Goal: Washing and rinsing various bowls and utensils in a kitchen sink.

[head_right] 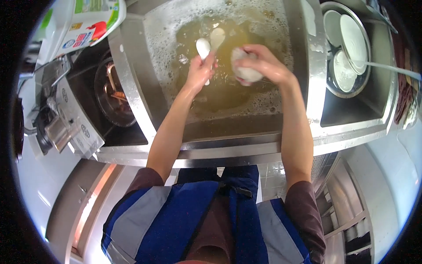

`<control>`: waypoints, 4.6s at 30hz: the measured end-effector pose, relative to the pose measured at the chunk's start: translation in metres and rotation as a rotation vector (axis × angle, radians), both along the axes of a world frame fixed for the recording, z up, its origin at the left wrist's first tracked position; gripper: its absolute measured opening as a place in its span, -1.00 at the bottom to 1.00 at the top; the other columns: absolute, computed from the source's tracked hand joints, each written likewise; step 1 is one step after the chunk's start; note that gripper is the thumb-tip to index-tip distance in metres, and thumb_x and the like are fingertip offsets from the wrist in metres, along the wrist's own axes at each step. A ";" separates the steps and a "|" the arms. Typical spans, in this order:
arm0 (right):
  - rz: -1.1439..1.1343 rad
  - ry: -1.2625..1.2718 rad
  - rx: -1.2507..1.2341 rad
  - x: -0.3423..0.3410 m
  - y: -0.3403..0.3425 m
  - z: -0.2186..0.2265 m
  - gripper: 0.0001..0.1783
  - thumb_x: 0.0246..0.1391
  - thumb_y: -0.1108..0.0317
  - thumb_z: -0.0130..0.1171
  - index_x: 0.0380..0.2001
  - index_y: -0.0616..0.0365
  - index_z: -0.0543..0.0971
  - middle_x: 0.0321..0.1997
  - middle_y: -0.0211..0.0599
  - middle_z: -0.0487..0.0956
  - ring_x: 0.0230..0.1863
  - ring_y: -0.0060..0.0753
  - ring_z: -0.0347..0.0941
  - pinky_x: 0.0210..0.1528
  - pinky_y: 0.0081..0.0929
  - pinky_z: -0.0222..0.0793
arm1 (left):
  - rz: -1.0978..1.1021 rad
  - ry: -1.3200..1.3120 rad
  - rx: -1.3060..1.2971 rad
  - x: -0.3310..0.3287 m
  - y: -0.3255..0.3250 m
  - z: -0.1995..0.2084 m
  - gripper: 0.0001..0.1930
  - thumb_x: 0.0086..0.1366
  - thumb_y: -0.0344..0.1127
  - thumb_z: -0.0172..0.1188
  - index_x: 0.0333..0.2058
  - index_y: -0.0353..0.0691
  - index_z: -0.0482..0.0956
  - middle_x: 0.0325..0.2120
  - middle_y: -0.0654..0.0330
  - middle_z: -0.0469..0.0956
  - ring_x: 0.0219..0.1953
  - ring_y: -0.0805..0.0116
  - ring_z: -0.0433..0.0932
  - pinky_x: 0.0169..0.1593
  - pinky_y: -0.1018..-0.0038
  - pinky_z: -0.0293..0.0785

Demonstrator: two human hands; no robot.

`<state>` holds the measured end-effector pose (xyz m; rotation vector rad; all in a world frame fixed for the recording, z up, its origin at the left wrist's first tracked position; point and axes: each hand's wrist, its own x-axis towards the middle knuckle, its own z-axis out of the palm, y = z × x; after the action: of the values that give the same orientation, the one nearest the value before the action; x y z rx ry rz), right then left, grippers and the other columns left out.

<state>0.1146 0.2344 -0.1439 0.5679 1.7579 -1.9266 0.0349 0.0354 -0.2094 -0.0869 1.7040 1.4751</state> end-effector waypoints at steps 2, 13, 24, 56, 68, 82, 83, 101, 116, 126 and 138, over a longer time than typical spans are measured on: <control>-0.222 0.388 0.051 0.001 -0.017 -0.026 -0.67 -0.08 0.27 0.21 -0.32 0.32 0.50 -0.43 -0.16 0.54 -0.38 -0.16 0.51 -0.25 -0.32 0.42 | -0.120 0.153 -0.092 0.016 0.009 -0.001 -0.80 0.31 -0.33 -0.03 -0.41 -0.33 0.48 -0.63 0.31 0.43 -0.64 0.51 0.38 -0.55 0.54 0.29; -0.006 0.544 0.798 -0.003 -0.015 -0.049 -0.70 -0.06 0.27 0.20 -0.27 0.24 0.57 -0.21 -0.07 0.56 -0.18 0.11 0.47 -0.13 -0.18 0.41 | -0.067 -0.047 0.064 0.039 0.027 0.010 -0.76 0.33 -0.26 0.00 -0.52 -0.17 0.34 -0.72 0.40 0.26 -0.74 0.68 0.12 -0.69 0.60 -0.03; 0.163 0.094 0.978 -0.012 -0.009 -0.020 -0.71 -0.16 0.39 0.14 -0.26 0.00 0.63 -0.14 -0.36 0.56 -0.20 -0.09 0.52 -0.15 -0.22 0.47 | -0.201 0.052 0.085 0.034 0.016 0.018 -0.73 0.35 -0.24 0.01 -0.53 -0.17 0.27 -0.72 0.41 0.22 -0.75 0.67 0.08 -0.69 0.62 -0.04; 0.112 0.380 0.915 -0.010 -0.013 -0.041 -0.61 -0.15 0.28 0.16 -0.15 -0.03 0.60 -0.16 -0.12 0.58 -0.10 0.00 0.48 -0.06 -0.19 0.42 | 0.191 -0.322 0.034 0.035 0.027 0.018 -0.77 0.31 -0.17 0.00 -0.41 -0.14 0.22 -0.72 0.40 0.16 -0.78 0.64 0.02 -0.73 0.63 -0.09; -0.348 0.250 0.961 -0.007 0.029 -0.045 -0.64 -0.13 0.22 0.20 -0.22 0.14 0.60 -0.23 -0.03 0.59 -0.18 -0.05 0.53 -0.15 -0.29 0.43 | -0.080 0.029 -0.097 0.029 0.024 0.019 -0.63 0.34 -0.03 -0.01 -0.32 -0.29 0.49 -0.71 0.41 0.25 -0.75 0.63 0.14 -0.68 0.60 0.02; -0.417 0.378 0.325 -0.014 0.013 -0.060 -0.68 0.00 0.28 0.13 -0.20 0.24 0.56 -0.28 -0.23 0.60 -0.31 -0.38 0.54 -0.23 -0.45 0.43 | -0.021 -0.261 0.210 0.017 0.014 0.021 -0.54 0.27 0.05 0.11 -0.49 -0.32 0.46 -0.80 0.46 0.08 -0.80 0.65 0.00 -0.70 0.61 -0.12; -0.428 0.282 0.113 -0.017 0.005 -0.052 -0.67 0.03 0.30 0.12 -0.15 0.25 0.54 -0.20 -0.29 0.57 -0.21 -0.45 0.50 -0.15 -0.50 0.40 | -0.015 -0.265 0.217 0.016 0.012 0.017 -0.55 0.26 0.02 0.12 -0.53 -0.31 0.41 -0.80 0.44 0.11 -0.79 0.64 0.04 -0.69 0.61 -0.08; -0.460 -0.220 -0.463 -0.019 -0.040 -0.041 -0.66 0.19 0.31 -0.17 -0.09 0.28 0.45 -0.19 -0.18 0.56 -0.18 -0.36 0.53 -0.06 -0.37 0.45 | 0.126 -0.228 0.241 0.007 0.012 0.022 -0.69 0.24 -0.14 0.18 -0.51 -0.23 0.38 -0.74 0.39 0.21 -0.78 0.64 0.06 -0.71 0.63 -0.08; -0.490 -0.260 -0.263 -0.026 -0.013 -0.039 -0.62 0.19 0.19 -0.17 -0.06 0.18 0.45 -0.14 -0.28 0.52 -0.15 -0.46 0.47 -0.04 -0.42 0.39 | 0.015 0.114 -0.022 0.001 0.014 0.015 -0.64 0.29 -0.11 0.11 -0.50 -0.33 0.49 -0.75 0.43 0.27 -0.75 0.68 0.11 -0.67 0.61 -0.06; -0.184 0.085 0.138 -0.020 0.002 -0.057 -0.65 0.06 0.17 0.15 -0.21 0.23 0.56 -0.26 -0.37 0.56 -0.23 -0.55 0.42 -0.12 -0.54 0.30 | -0.056 -0.090 0.245 -0.002 0.008 0.016 -0.67 0.28 -0.10 -0.12 -0.24 -0.27 0.42 -0.46 0.19 0.52 -0.57 0.56 0.33 -0.60 0.64 0.09; -0.003 0.010 0.103 -0.012 0.004 -0.058 -0.63 0.05 0.18 0.14 -0.14 0.22 0.55 -0.19 -0.35 0.55 -0.14 -0.52 0.40 -0.04 -0.50 0.26 | -0.338 0.169 -0.260 -0.004 0.017 0.051 -0.61 0.41 -0.13 -0.17 0.01 -0.35 0.18 -0.34 0.17 0.44 -0.65 0.52 0.37 -0.66 0.68 0.24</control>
<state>0.1026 0.2379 -0.2019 0.5978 1.8723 -1.8514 0.0308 0.0525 -0.1582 0.1838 1.9304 1.0332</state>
